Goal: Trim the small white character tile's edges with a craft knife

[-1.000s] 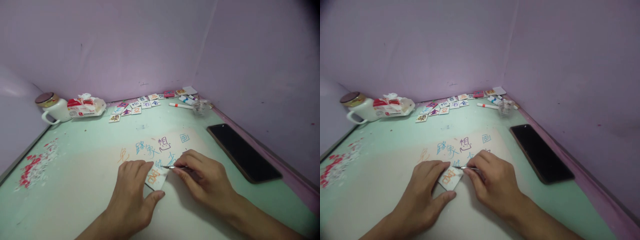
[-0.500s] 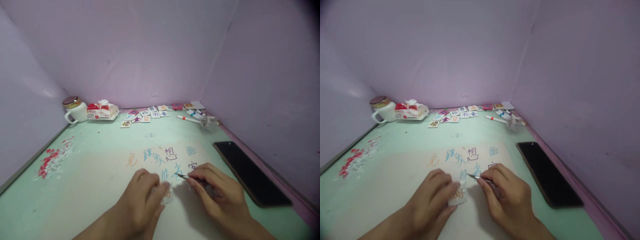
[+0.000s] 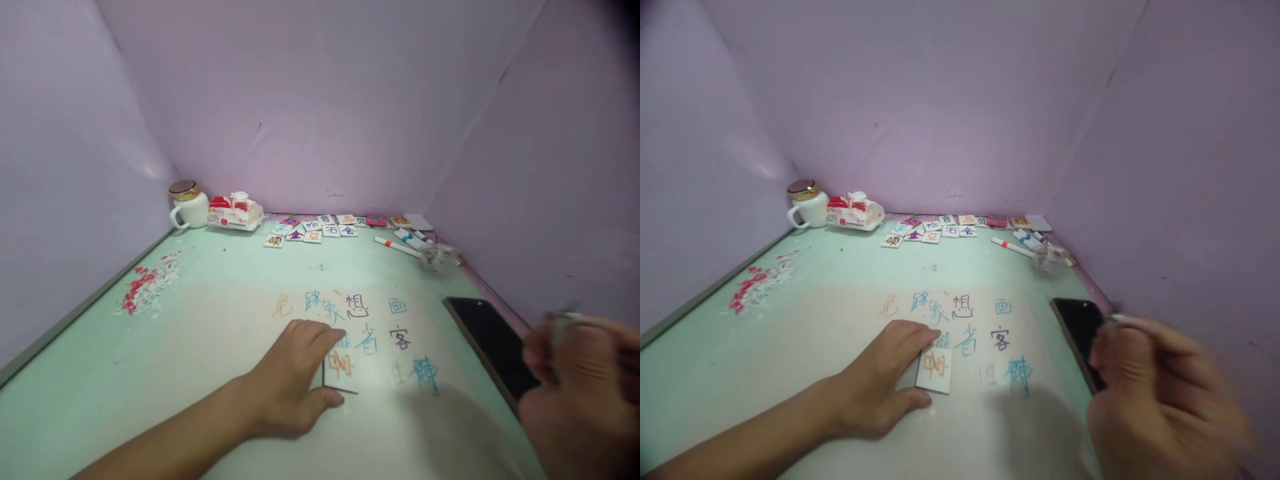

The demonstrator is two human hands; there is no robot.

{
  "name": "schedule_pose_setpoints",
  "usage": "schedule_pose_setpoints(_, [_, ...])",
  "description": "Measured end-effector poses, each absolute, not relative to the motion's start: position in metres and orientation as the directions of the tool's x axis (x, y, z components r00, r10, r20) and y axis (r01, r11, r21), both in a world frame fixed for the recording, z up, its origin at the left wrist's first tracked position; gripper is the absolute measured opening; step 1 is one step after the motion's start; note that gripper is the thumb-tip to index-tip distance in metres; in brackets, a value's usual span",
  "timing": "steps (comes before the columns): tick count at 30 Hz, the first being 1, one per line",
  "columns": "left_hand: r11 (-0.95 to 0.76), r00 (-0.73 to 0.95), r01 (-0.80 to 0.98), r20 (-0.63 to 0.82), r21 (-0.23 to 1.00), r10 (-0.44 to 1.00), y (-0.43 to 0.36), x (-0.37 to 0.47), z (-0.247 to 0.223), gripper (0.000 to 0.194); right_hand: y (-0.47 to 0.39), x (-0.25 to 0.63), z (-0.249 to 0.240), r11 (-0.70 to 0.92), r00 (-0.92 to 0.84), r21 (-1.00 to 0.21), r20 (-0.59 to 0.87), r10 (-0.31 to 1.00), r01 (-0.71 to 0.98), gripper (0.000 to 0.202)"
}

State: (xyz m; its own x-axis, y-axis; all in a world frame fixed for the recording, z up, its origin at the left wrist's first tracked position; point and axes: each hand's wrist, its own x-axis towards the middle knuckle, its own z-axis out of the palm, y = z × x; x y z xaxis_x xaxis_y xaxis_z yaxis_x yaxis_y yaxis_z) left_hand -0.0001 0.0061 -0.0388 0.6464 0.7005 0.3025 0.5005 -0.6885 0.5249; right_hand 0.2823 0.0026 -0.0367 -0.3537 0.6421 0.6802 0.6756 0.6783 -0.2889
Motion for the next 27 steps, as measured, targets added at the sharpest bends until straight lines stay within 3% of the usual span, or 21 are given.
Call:
schedule_pose_setpoints(7, [-0.656, 0.656, 0.547, 0.221, 0.520, 0.722, 0.007, 0.002, -0.033, 0.037, -0.007, 0.247, -0.018, 0.724, -0.520, -0.229, 0.560, 0.644, 0.650, 0.016])
schedule_pose_setpoints(14, [-0.674, 0.659, 0.507, 0.262, 0.537, 0.705, 0.010, 0.001, -0.039, 0.039, -0.004, 0.242, -0.018, 0.749, -0.602, -0.076, 0.544, 0.585, 0.658, 0.025])
schedule_pose_setpoints(27, [-0.672, 0.655, 0.508, 0.265, 0.540, 0.708, 0.011, 0.002, -0.035, 0.035, -0.002, 0.236, -0.022, 0.779, -0.679, -0.025, 0.471, 0.562, 0.627, 0.023])
